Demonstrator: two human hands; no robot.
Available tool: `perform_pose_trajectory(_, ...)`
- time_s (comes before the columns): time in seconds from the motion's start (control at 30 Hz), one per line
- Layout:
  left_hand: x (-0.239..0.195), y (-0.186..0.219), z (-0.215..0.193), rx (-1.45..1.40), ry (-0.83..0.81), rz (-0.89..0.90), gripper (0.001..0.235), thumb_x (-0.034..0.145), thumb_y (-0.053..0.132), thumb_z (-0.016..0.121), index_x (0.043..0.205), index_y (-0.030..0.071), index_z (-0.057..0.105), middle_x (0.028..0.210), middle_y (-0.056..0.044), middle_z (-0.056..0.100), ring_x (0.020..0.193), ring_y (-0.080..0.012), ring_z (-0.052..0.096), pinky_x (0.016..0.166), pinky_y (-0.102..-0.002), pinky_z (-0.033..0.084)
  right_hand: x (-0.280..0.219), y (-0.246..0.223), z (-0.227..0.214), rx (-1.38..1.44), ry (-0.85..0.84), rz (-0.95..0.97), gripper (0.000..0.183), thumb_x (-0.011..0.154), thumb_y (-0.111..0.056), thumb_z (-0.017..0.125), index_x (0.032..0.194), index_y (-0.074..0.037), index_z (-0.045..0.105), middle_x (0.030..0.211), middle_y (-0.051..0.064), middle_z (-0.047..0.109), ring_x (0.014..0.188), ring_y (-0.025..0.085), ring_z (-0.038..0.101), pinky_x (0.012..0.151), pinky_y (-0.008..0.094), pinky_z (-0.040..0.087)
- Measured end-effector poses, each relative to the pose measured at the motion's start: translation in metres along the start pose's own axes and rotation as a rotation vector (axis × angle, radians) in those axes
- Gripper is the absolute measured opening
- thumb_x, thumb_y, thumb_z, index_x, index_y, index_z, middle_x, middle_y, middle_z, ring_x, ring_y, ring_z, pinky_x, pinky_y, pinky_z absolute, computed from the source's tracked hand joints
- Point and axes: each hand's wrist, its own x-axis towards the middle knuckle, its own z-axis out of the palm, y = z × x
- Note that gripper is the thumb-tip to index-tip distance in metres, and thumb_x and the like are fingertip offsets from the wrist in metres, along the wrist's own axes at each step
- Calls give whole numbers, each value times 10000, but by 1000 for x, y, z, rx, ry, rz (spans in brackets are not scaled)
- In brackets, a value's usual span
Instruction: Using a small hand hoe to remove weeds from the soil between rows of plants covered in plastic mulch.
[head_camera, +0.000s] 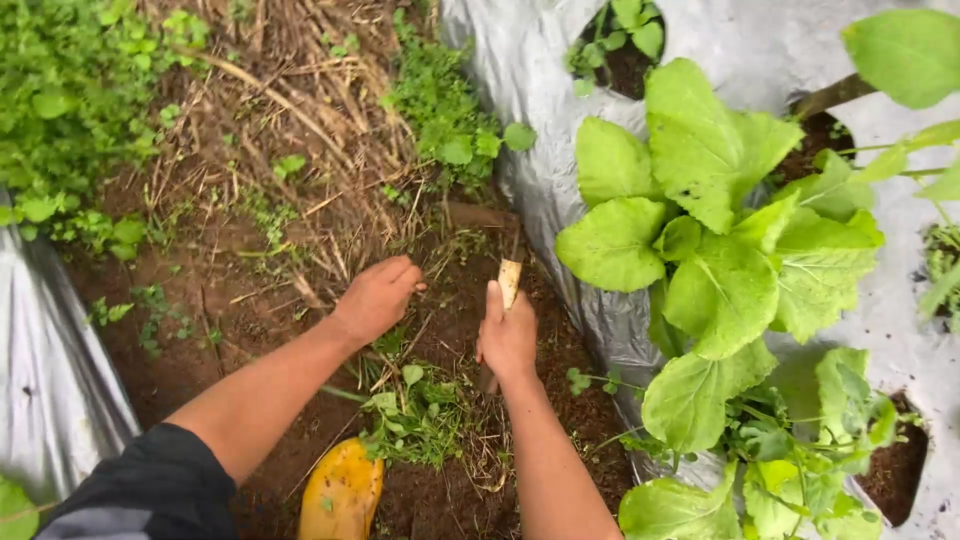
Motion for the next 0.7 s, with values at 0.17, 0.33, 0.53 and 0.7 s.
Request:
perform_pose_trajectory(0.17,-2,-11,-44,18,-94,-121,111,924,90,676,1017,37,649,993,-91,626,951,-239,695,855,-311,609,-44,10,-1,-31,-56,133,399,1099,-262,362,1015,86,539,557,71,545,384,149,563,352,222,461)
perform_pose_trajectory(0.33,13,-7,-77,-93,-269,-276,120,1016,163,593,963,74,654,928,-40,620,852,-142,666,791,-238,617,-46,17,-9,-75,-89,214,367,1087,-268,384,970,28,566,537,39,536,384,139,568,363,224,451)
perform_pose_trajectory(0.53,-3,1,-68,-56,-71,-110,293,1046,208,572,847,29,692,849,-71,654,914,-215,702,828,-284,593,-23,-4,7,45,-134,146,401,1115,-304,354,962,20,533,528,42,513,369,144,543,325,241,447)
perform_pose_trajectory(0.7,-8,19,-89,-148,-38,-141,193,1000,153,574,887,27,669,821,-94,625,736,-227,575,691,-348,555,-74,23,4,-202,-302,294,381,1102,-370,403,862,-113,549,584,-34,531,372,91,496,343,235,466)
